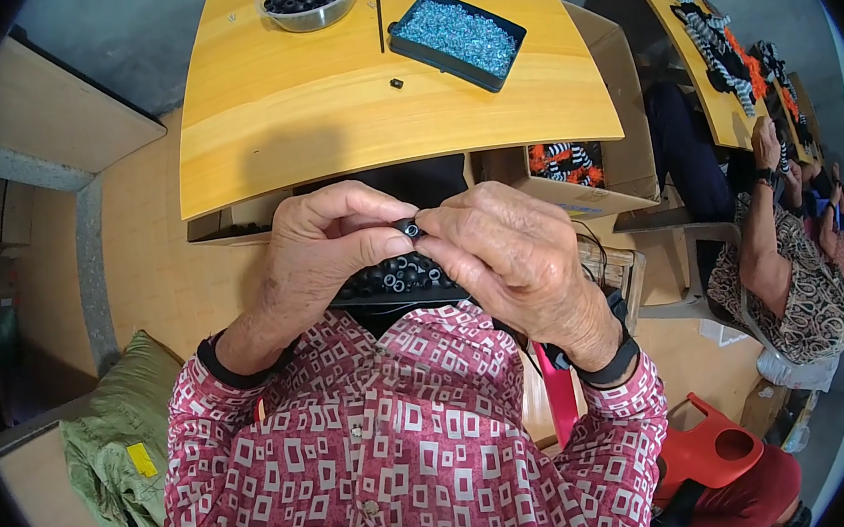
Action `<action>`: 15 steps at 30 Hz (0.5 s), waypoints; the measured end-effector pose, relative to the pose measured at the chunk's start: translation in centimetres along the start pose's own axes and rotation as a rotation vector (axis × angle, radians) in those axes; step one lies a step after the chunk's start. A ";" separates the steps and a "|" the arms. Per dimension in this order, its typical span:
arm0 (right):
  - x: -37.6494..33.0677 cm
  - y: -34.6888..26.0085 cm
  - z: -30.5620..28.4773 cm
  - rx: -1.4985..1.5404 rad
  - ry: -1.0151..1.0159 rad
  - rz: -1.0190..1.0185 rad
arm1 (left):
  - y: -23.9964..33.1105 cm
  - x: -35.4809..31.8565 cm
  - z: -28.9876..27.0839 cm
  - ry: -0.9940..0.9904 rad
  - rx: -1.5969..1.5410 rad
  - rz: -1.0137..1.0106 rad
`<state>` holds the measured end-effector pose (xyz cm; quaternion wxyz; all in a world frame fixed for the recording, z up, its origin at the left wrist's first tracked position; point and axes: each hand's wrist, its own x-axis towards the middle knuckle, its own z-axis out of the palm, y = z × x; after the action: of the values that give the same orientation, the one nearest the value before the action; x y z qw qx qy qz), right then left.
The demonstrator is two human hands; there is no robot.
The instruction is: The person assembles plastic cord locks by inserting small inner pieces into outer housings by hand.
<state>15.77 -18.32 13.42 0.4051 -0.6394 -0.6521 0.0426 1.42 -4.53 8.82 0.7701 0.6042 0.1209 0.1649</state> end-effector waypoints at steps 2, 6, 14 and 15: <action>-0.2 -0.2 0.1 -0.049 -0.012 -0.022 | 0.1 0.0 0.0 -0.010 -0.021 -0.030; -0.4 -0.5 0.4 -0.133 0.017 -0.082 | 0.4 0.0 -0.1 -0.010 -0.082 -0.107; -0.9 -0.3 1.2 -0.351 0.020 -0.256 | 0.4 -0.6 -0.3 -0.011 0.021 -0.129; -0.9 -0.2 1.3 -0.351 0.019 -0.259 | 0.3 -0.6 -0.3 -0.009 0.021 -0.126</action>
<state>14.71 -18.54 12.30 0.2956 -0.6114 -0.7225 -0.1300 0.74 -4.45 9.00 0.7732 0.6041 0.1571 0.1122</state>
